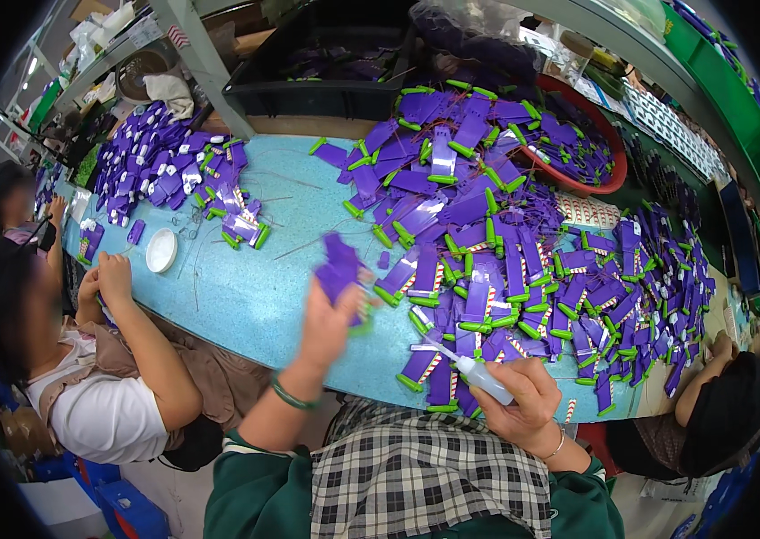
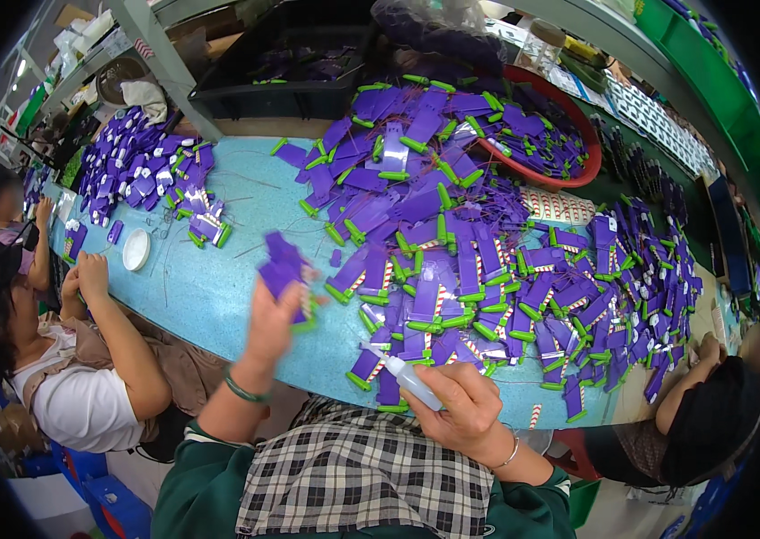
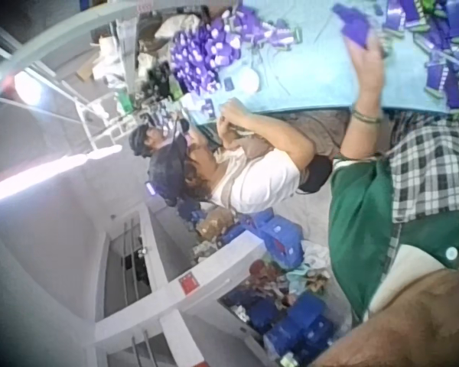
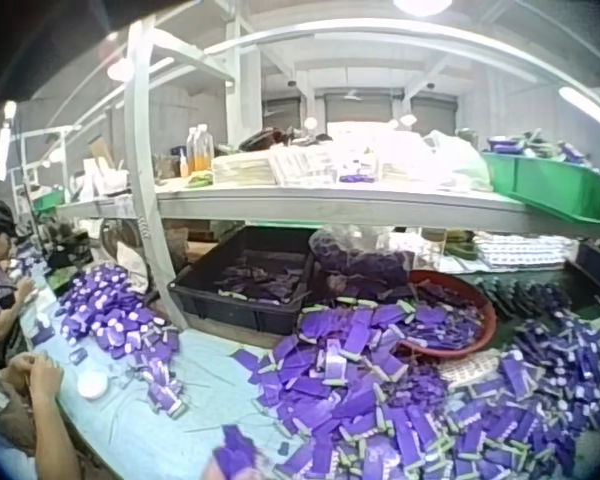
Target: The person applies glue from a small bottle to purple plastic components and attaches green plastic pieces. The person works at a table covered with piles of these parts, handling them one by one to assemble them.
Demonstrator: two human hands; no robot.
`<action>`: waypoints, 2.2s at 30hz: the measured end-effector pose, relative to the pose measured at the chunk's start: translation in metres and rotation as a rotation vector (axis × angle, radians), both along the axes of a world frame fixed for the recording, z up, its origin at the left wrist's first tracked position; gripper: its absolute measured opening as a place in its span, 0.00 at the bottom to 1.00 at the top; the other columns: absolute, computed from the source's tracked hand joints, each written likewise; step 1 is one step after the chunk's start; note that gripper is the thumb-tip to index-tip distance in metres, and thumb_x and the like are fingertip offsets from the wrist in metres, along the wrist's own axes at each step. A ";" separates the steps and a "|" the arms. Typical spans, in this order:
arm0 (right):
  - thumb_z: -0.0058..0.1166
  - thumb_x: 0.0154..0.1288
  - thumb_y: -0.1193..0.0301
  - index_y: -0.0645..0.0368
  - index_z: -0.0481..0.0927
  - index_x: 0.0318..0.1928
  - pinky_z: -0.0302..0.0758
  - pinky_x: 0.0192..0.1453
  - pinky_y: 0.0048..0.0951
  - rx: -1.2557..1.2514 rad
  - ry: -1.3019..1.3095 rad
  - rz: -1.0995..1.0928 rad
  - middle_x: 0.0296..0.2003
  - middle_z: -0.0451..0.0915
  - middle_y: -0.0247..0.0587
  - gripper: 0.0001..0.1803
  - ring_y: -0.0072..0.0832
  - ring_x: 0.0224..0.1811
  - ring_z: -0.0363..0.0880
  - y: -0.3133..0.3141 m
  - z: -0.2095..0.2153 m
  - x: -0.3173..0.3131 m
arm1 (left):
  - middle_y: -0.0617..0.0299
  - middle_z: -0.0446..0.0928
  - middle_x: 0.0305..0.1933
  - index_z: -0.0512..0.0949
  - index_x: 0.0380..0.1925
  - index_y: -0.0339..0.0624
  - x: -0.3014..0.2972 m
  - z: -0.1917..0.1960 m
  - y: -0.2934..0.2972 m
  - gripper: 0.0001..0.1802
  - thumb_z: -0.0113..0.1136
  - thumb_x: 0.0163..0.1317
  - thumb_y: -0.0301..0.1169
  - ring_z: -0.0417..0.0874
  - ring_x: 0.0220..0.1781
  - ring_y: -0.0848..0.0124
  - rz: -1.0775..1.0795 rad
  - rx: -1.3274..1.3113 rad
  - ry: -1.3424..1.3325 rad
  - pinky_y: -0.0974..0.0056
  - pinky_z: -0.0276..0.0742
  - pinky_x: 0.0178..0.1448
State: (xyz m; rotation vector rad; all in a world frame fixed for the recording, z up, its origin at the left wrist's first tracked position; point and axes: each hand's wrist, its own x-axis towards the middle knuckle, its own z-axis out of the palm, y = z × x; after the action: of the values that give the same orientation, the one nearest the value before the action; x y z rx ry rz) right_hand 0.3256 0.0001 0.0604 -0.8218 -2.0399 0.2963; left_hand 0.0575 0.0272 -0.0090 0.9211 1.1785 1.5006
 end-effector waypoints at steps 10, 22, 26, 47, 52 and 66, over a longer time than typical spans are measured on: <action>0.74 0.40 0.77 0.60 0.81 0.43 0.74 0.27 0.26 -0.057 0.042 -0.073 0.30 0.78 0.41 0.24 0.30 0.26 0.78 -0.002 -0.007 0.017 | 0.47 0.76 0.46 0.65 0.56 0.29 -0.227 0.008 0.155 0.30 0.62 0.59 0.35 0.79 0.44 0.50 0.698 0.026 1.088 0.54 0.74 0.53; 0.73 0.41 0.77 0.60 0.81 0.42 0.74 0.27 0.26 -0.075 0.067 -0.106 0.30 0.78 0.40 0.23 0.30 0.26 0.77 -0.002 -0.013 0.035 | 0.50 0.79 0.30 0.66 0.55 0.41 0.026 0.037 0.089 0.32 0.66 0.55 0.43 0.82 0.35 0.50 -0.166 -0.134 1.381 0.52 0.77 0.37; 0.73 0.41 0.77 0.60 0.81 0.42 0.73 0.26 0.26 -0.062 0.074 -0.095 0.30 0.77 0.40 0.23 0.30 0.26 0.77 -0.006 -0.013 0.038 | 0.50 0.78 0.36 0.68 0.54 0.41 0.066 0.018 0.060 0.29 0.68 0.54 0.33 0.81 0.37 0.53 -0.107 0.190 1.332 0.54 0.77 0.40; 0.72 0.40 0.78 0.60 0.80 0.44 0.72 0.26 0.28 -0.009 0.155 -0.105 0.32 0.76 0.41 0.25 0.30 0.26 0.75 -0.021 -0.014 0.064 | 0.52 0.69 0.36 0.75 0.39 0.33 0.037 0.008 0.020 0.11 0.59 0.54 0.18 0.73 0.35 0.57 0.102 0.204 1.141 0.57 0.70 0.42; 0.72 0.40 0.78 0.59 0.79 0.45 0.71 0.26 0.28 0.035 0.170 -0.120 0.32 0.75 0.41 0.26 0.30 0.26 0.75 -0.025 -0.017 0.068 | 0.51 0.71 0.42 0.76 0.35 0.33 0.048 0.059 -0.037 0.10 0.61 0.53 0.25 0.74 0.42 0.57 -0.347 0.114 0.840 0.57 0.71 0.48; 0.71 0.41 0.78 0.60 0.79 0.44 0.73 0.28 0.27 0.002 0.137 -0.051 0.33 0.75 0.40 0.25 0.30 0.27 0.76 -0.024 -0.013 0.059 | 0.46 0.70 0.50 0.68 0.45 0.33 0.067 0.011 -0.058 0.25 0.68 0.49 0.27 0.72 0.50 0.49 -0.119 -0.103 1.327 0.49 0.67 0.54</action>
State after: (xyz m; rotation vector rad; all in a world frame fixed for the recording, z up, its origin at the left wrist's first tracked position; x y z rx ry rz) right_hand 0.3851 -0.0235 0.0475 -0.8280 -1.8885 0.3141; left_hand 0.1245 -0.0304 0.0016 1.9699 1.9965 0.5831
